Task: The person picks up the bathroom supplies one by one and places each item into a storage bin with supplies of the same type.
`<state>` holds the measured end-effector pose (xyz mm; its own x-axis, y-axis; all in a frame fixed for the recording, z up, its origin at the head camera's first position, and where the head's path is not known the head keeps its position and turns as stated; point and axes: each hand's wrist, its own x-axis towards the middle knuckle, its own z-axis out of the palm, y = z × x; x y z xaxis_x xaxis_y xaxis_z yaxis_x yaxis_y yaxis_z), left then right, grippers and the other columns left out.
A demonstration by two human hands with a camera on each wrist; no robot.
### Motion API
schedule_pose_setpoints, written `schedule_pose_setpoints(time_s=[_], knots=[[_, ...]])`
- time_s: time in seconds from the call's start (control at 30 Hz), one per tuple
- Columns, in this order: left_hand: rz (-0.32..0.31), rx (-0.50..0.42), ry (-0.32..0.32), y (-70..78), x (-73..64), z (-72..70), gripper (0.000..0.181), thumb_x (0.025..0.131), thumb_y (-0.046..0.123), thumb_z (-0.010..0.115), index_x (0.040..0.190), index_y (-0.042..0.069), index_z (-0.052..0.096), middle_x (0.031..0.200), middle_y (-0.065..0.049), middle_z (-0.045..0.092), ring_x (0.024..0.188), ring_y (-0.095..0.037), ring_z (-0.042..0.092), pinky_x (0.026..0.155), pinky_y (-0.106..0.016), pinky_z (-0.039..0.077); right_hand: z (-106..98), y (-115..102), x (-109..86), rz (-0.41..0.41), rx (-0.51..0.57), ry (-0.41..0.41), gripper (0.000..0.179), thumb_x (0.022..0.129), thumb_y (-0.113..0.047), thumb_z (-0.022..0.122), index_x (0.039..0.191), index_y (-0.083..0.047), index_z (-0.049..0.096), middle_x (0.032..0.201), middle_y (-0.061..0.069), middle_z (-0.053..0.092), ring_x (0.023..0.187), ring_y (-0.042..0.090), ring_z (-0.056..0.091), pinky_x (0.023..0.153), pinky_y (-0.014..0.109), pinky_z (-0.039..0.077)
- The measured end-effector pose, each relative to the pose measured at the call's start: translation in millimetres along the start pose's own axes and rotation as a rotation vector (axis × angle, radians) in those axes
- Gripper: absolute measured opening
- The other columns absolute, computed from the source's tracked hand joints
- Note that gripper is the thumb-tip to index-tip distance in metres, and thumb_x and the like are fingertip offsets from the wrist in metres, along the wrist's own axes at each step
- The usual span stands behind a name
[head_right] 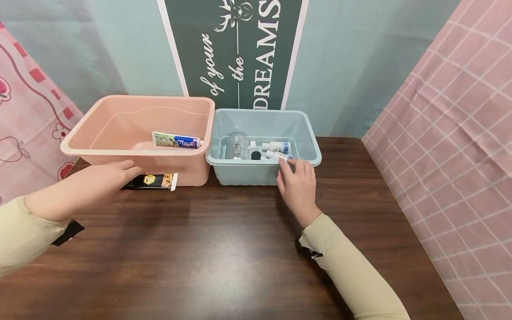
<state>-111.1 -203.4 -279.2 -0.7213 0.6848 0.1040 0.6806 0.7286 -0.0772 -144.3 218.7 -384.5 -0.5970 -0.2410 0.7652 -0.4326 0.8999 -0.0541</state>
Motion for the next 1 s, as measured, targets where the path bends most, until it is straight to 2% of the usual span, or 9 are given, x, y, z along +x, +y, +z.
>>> schedule_pose_setpoints(time_s=[0.27, 0.4, 0.7, 0.87, 1.0], knots=[[0.000, 0.015, 0.005, -1.5, -3.6, -17.4, 0.037, 0.065, 0.007, 0.083, 0.088, 0.002, 0.054, 0.085, -0.009, 0.055, 0.074, -0.024, 0.058, 0.065, -0.041, 0.050, 0, 0, 0.5, -0.005, 0.006, 0.005, 0.030, 0.086, -0.013, 0.058, 0.113, -0.001, 0.063, 0.102, 0.021, 0.051, 0.087, 0.041, 0.048, 0.076, 0.052, 0.040], [0.003, 0.019, 0.017, -1.6, -2.1, -26.1, 0.040, 0.064, 0.006, 0.083, 0.094, 0.001, 0.056, 0.088, -0.011, 0.057, 0.075, -0.025, 0.060, 0.066, -0.043, 0.051, -1, 0, 0.1, -0.001, 0.006, 0.007, 0.030, 0.086, -0.014, 0.057, 0.113, -0.001, 0.063, 0.102, 0.022, 0.051, 0.087, 0.041, 0.047, 0.075, 0.052, 0.040], [0.042, 0.010, 0.102, -8.0, -0.7, -34.1, 0.038, 0.065, 0.002, 0.077, 0.097, 0.001, 0.056, 0.083, -0.010, 0.054, 0.068, -0.027, 0.060, 0.060, -0.044, 0.049, -1, 1, -0.8, 0.003, 0.001, 0.001, 0.030, 0.087, -0.014, 0.057, 0.114, -0.001, 0.062, 0.102, 0.021, 0.051, 0.087, 0.041, 0.047, 0.074, 0.051, 0.040], [0.027, -0.001, 0.059, -9.3, 0.5, -37.7, 0.036, 0.067, 0.003, 0.077, 0.096, 0.000, 0.057, 0.083, -0.010, 0.057, 0.074, -0.026, 0.060, 0.064, -0.043, 0.049, -1, 0, -1.0, 0.001, -0.001, -0.001, 0.030, 0.087, -0.014, 0.056, 0.113, -0.001, 0.062, 0.102, 0.022, 0.051, 0.087, 0.041, 0.047, 0.074, 0.051, 0.040], [0.004, -0.013, 0.028, -9.7, 1.6, -41.7, 0.033, 0.068, 0.002, 0.077, 0.096, 0.001, 0.059, 0.083, -0.009, 0.056, 0.071, -0.021, 0.057, 0.063, -0.040, 0.049, 0, 1, -1.1, 0.000, 0.000, 0.001, 0.030, 0.087, -0.014, 0.057, 0.113, -0.001, 0.063, 0.102, 0.022, 0.051, 0.086, 0.041, 0.047, 0.074, 0.051, 0.040]])
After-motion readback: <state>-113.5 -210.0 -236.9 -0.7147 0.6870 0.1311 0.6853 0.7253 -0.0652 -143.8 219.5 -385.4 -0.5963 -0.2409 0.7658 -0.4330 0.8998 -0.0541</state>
